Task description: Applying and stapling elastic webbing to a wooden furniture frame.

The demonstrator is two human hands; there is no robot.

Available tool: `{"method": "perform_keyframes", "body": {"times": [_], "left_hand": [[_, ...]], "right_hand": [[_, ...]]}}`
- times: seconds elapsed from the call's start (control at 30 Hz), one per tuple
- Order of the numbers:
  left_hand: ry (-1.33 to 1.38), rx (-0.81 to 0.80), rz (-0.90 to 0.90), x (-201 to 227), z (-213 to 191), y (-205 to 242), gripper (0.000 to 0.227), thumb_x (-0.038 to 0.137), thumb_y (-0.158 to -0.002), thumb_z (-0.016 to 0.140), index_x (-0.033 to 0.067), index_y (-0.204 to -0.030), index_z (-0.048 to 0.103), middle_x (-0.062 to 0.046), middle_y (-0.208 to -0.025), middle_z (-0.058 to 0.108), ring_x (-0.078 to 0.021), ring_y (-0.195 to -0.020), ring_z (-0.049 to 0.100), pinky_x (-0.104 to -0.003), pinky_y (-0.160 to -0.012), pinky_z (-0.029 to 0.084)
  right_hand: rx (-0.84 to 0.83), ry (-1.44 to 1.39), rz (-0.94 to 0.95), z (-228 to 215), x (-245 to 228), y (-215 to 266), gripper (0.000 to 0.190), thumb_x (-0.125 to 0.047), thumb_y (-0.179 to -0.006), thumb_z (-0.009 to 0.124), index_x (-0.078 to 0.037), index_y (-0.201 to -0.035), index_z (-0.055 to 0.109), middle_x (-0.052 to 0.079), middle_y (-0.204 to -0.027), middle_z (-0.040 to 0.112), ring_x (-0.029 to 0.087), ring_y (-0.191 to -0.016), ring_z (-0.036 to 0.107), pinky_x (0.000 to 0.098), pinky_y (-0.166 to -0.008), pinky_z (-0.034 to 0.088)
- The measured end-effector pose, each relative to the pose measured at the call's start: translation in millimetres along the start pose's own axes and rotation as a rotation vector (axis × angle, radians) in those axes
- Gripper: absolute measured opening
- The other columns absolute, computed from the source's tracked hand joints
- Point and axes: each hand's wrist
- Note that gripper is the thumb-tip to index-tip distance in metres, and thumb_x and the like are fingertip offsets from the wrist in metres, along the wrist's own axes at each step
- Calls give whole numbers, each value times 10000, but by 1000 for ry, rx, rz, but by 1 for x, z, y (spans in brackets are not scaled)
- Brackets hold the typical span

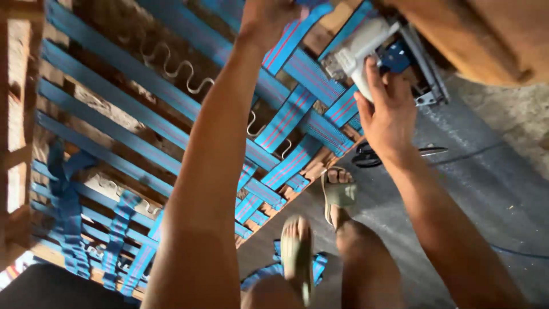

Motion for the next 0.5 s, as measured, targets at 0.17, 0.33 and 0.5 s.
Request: {"method": "perform_keyframes", "body": {"times": [0.17, 0.33, 0.5], "left_hand": [[-1067, -64, 160, 59, 56, 12, 339, 29, -781, 880, -15, -1072, 714, -103, -833, 625, -150, -795, 575, -313, -715, 521], [-912, -3, 125, 50, 49, 14, 355, 89, -749, 893, 41, -1044, 703, -48, -932, 756, -101, -865, 677, -300, -780, 582], [-1021, 35, 137, 73, 69, 7, 320, 220, -742, 898, 54, -919, 690, -58, -835, 741, -115, -778, 683, -324, -715, 570]], "right_hand": [[30, 34, 58, 0, 1, 5, 681, -154, -988, 779, -100, -1592, 469, 172, -1073, 557, 397, -987, 544, 527, -831, 464], [97, 30, 98, -3, -2, 3, 681, -203, -958, 774, -79, -1558, 478, 185, -1079, 560, 411, -974, 532, 537, -828, 462], [110, 80, 94, -28, -26, -21, 655, -243, -905, 768, -73, -1489, 523, 209, -1181, 572, 438, -1088, 549, 525, -913, 488]]}}
Point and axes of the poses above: each hand's wrist, its own y-axis away from the middle knuckle, its own z-axis out of the palm, x = y × z
